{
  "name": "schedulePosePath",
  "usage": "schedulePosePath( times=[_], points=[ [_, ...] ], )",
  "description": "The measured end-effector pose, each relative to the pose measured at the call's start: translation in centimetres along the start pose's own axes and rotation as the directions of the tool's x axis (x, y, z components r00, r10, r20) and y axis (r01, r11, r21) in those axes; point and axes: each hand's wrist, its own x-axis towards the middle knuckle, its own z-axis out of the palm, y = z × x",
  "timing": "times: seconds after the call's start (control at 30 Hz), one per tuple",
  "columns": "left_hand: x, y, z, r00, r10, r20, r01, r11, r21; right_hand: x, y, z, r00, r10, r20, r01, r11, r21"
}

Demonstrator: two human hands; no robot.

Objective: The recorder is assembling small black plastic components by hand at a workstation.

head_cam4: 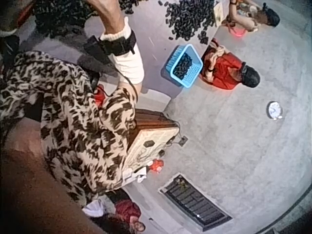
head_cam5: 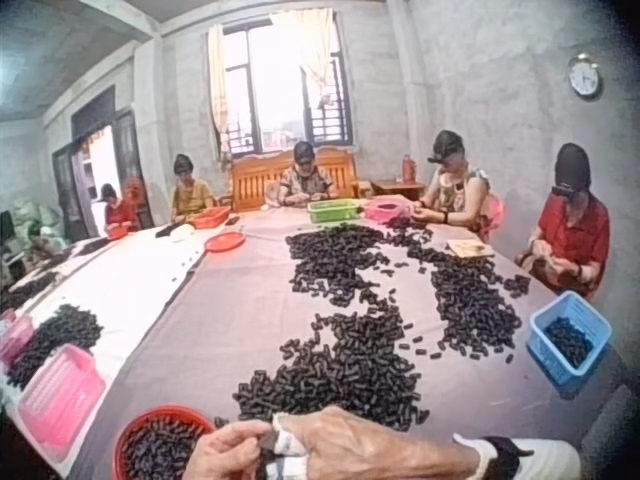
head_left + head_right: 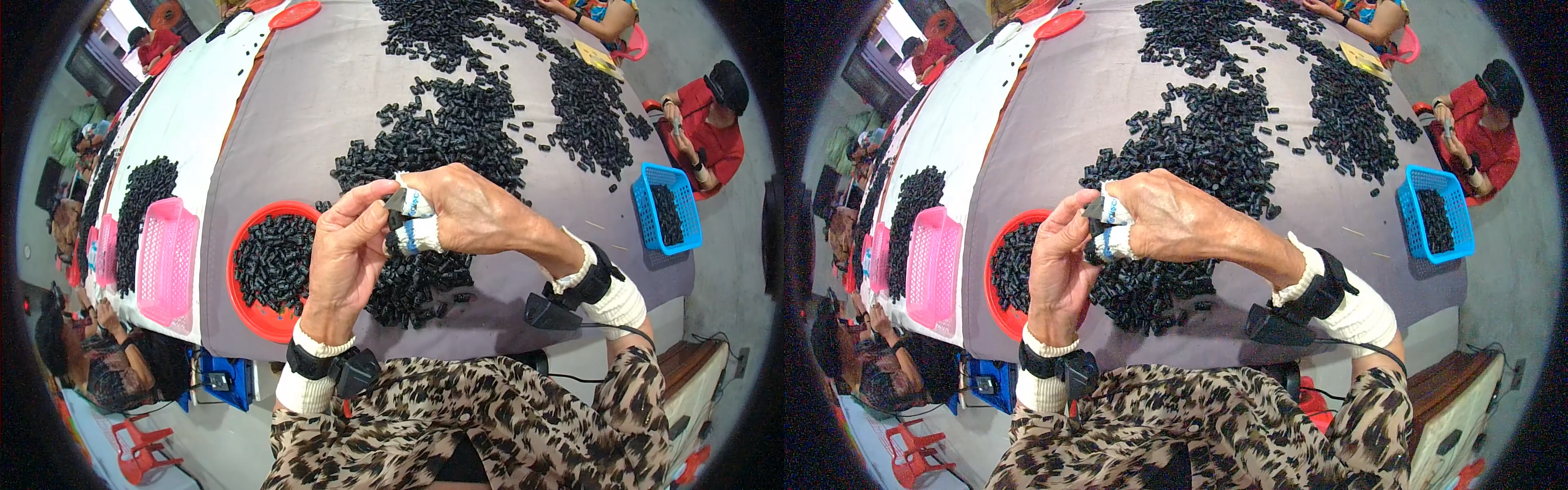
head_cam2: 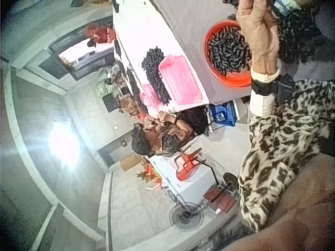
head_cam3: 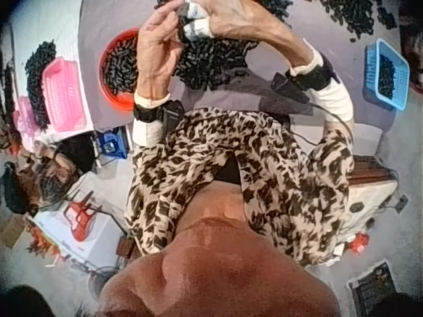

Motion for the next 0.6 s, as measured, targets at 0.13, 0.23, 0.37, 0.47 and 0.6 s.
schedulePosePath(
  times=[0.13,0.23,0.37,0.47,0.6],
  points=[
    [-0.01,-0.03,0.01,1.0,0.016,0.015,-0.016,1.0,0.01,-0.05,-0.15,-0.11,1.0,-0.016,0.002,0.016,1.0,-0.026],
    [0.02,-0.07,0.2,0.999,0.036,0.011,-0.037,0.999,0.028,-0.16,0.24,0.09,0.999,-0.045,-0.018,0.044,0.997,-0.064],
    [-0.03,-0.12,0.23,0.999,0.036,0.012,-0.036,0.999,-0.005,-0.32,0.03,-0.01,0.998,-0.056,-0.034,0.055,0.998,-0.023],
    [0.1,-0.02,0.56,1.0,0.001,0.024,0.002,0.995,-0.102,-0.55,-0.22,-0.08,0.999,0.016,-0.029,-0.012,0.991,0.137],
    [-0.03,-0.29,0.43,0.994,0.027,0.106,-0.009,0.986,-0.164,-0.47,-0.38,-0.3,0.998,0.059,-0.035,-0.056,0.996,0.073]
  ],
)
